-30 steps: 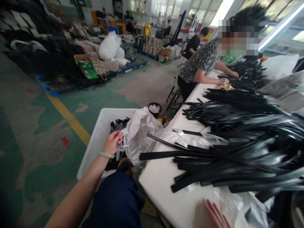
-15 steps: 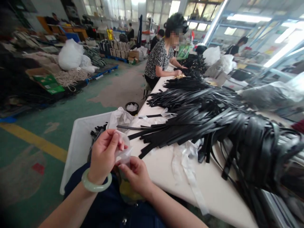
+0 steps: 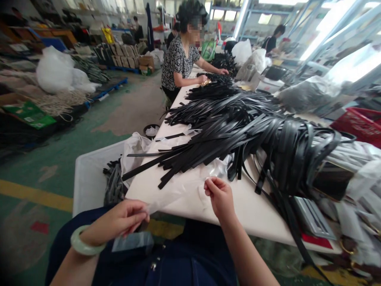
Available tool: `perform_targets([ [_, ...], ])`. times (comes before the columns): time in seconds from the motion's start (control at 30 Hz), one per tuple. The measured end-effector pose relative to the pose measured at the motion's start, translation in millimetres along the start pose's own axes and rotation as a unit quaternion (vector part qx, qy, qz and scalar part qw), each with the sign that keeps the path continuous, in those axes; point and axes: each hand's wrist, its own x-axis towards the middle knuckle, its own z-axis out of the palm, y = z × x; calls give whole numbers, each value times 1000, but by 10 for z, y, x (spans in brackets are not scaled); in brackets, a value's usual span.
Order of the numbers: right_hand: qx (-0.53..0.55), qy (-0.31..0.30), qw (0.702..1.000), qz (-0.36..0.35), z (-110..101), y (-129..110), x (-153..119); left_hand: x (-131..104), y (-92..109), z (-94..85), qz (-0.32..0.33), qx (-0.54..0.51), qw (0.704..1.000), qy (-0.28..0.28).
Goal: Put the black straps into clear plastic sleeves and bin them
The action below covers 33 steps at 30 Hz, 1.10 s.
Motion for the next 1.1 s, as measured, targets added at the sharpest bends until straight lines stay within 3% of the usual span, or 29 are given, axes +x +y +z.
perform_targets([
  [0.13, -156, -48, 985, -54, -70, -185, -31, -70, -275, -32, -76, 172, 982, 5],
  [0.23, -306, -78, 932, -175, -25, -262, -114, -21, -347, -21, -81, 284, 955, -27],
  [0.3, -353, -102, 896, -250, 23, -271, -169, 38, -266, -3, -39, 316, 947, -32],
  [0.43, -327, -161, 886, -288, 171, -178, -264, 268, 65, 114, 106, 227, 968, 15],
  [0.53, -306, -197, 883, -295, 332, -56, -310, 527, 202, 248, 182, 82, 980, -27],
  [0.63, -302, -177, 883, -313, 470, 65, -308, 732, 143, 311, 168, -42, 981, -89],
  [0.8, -303, -155, 887, -312, 557, 234, -266, 848, -30, 269, 154, -161, 975, -31],
  [1.0, -336, -149, 872, -323, 535, 257, -251, 899, 32, 267, 150, -132, 979, -32],
  [1.1, -409, -102, 864, -277, 227, 162, -158, 882, 100, 256, 156, -84, 984, 23],
])
